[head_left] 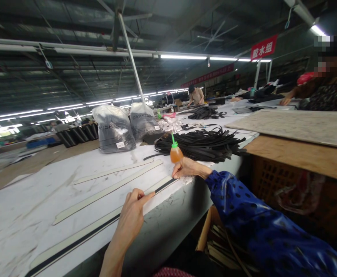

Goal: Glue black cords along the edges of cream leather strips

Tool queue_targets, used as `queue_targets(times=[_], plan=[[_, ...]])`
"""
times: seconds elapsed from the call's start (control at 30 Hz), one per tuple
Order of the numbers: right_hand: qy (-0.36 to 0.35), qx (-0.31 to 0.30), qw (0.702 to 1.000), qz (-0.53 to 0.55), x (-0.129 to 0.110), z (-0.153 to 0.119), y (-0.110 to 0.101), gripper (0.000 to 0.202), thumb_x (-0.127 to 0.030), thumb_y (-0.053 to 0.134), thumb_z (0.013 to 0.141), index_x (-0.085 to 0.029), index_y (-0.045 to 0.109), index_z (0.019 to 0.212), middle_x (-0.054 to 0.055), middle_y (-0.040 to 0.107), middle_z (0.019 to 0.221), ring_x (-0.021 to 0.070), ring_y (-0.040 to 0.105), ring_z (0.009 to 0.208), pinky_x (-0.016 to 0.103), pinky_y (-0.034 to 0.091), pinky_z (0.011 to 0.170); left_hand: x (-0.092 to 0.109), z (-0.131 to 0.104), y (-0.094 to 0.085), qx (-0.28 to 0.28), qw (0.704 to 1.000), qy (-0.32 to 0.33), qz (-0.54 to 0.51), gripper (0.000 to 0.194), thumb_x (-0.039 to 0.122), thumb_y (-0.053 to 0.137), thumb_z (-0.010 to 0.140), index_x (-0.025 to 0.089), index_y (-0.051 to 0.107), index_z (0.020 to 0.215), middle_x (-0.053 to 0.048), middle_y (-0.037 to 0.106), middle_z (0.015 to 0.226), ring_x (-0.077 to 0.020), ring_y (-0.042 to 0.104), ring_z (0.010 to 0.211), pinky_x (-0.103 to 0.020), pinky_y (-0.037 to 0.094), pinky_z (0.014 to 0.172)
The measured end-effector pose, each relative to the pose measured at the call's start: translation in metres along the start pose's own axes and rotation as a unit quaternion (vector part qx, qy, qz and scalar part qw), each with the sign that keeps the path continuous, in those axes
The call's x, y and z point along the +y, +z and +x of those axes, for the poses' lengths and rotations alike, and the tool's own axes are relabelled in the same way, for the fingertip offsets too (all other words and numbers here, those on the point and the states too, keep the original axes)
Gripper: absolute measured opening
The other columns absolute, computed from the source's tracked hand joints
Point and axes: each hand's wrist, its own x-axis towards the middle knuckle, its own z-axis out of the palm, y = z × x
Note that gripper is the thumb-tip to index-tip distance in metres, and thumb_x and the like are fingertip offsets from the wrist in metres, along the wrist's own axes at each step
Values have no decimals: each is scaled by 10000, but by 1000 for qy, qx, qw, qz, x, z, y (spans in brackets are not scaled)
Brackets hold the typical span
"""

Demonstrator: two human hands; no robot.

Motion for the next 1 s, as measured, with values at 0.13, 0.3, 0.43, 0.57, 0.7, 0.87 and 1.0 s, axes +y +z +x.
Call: queue_targets(times=[0.13, 0.3, 0.43, 0.57, 0.7, 0.87, 1.0], plan=[[-6, 26, 999, 30, -6, -6, -8, 394, -452, 586, 811, -87, 733, 830, 55, 707, 783, 140, 598, 691, 213, 454, 629, 2, 0, -1, 13, 1000, -2, -3, 538, 42, 297, 833, 269, 650, 1170, -74, 503, 941, -209, 469, 863, -386, 454, 837], [-3, 133, 991, 17, -14, -12, -14, 539, -550, 474, 854, -62, 699, 894, 84, 672, 732, 153, 580, 640, 249, 454, 602, 7, -1, -2, 17, 1000, 10, 2, 548, 24, 307, 827, 287, 648, 1166, -64, 496, 924, -198, 464, 849, -362, 463, 805], [-64, 129, 983, -116, -36, -11, 9, 494, -538, 516, 845, -119, 698, 1033, 113, 692, 956, 240, 625, 864, 331, 481, 780, 21, -3, -6, 19, 1000, -7, 14, 574, -20, 314, 797, 278, 650, 1153, -66, 514, 936, -200, 477, 879, -369, 464, 833], [-199, -58, 958, -197, -54, 0, 54, 642, -590, 526, 836, -208, 496, 1351, 131, 534, 1320, 286, 498, 1192, 437, 386, 1007, 37, -7, -16, 47, 998, -3, -43, 512, -6, 350, 799, 191, 597, 1203, -80, 584, 1016, -206, 518, 995, -368, 460, 920], [-262, -73, 922, -275, -55, 3, 82, 713, -633, 598, 760, -226, 506, 1338, 149, 518, 1302, 316, 486, 1171, 485, 413, 971, 27, -39, -30, 118, 993, -17, -18, 404, 197, 450, 892, 226, 501, 1292, -65, 578, 1250, -209, 459, 1217, -419, 381, 1048], [-262, 16, 912, -315, -42, -33, 68, 302, -286, 467, 920, -252, 604, 1188, 97, 574, 1037, 220, 544, 950, 361, 488, 816, -30, -115, -49, 115, 969, -109, 188, 515, 410, 570, 845, 215, 482, 1313, -101, 540, 1344, -309, 399, 1303, -609, 250, 1078], [-203, 101, 907, -355, -43, -80, 65, 423, -33, 377, 813, -216, 613, 1113, 90, 571, 943, 214, 533, 884, 368, 482, 782, -62, -139, -48, 153, 960, -51, 228, 322, 222, 468, 899, 243, 582, 1200, -64, 630, 1209, -250, 563, 1102, -460, 451, 939]])
